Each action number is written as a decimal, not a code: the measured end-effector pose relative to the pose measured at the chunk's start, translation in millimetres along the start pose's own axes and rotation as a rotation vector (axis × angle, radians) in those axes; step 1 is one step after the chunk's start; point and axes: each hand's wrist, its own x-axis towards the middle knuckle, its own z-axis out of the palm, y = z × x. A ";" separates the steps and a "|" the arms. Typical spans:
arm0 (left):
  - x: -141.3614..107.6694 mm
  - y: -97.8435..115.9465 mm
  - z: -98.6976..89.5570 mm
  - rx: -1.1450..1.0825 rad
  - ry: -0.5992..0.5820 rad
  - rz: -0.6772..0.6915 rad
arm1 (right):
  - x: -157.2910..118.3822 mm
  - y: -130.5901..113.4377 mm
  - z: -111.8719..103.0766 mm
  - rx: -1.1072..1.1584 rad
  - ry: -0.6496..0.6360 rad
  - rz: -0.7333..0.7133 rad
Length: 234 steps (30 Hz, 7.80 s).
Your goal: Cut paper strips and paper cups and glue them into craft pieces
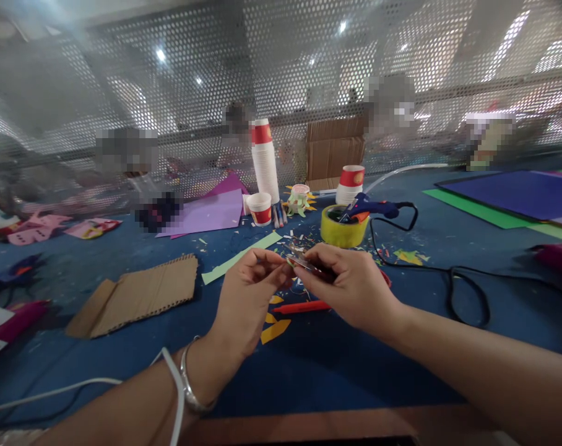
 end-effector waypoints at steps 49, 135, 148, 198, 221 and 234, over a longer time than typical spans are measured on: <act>1.4 13.0 -1.0 -0.106 -0.128 -0.059 | 2.3 -1.3 -3.9 0.093 -0.066 0.001; 1.5 30.7 -9.0 -0.100 -0.171 0.205 | 1.9 -19.0 -12.2 0.817 -0.367 0.436; 1.1 33.6 -15.6 -0.031 -0.280 0.251 | 0.2 -17.4 -11.5 0.861 -0.392 0.418; 9.0 28.7 -16.6 -0.037 -0.303 0.293 | 5.2 -16.3 -14.6 0.738 -0.297 0.327; 8.8 19.5 -21.1 -0.021 -0.452 0.192 | 6.1 -13.5 -12.0 0.804 -0.191 0.220; 9.7 24.2 -22.6 -0.192 -0.557 -0.070 | 4.5 -16.2 -14.2 0.893 -0.280 0.269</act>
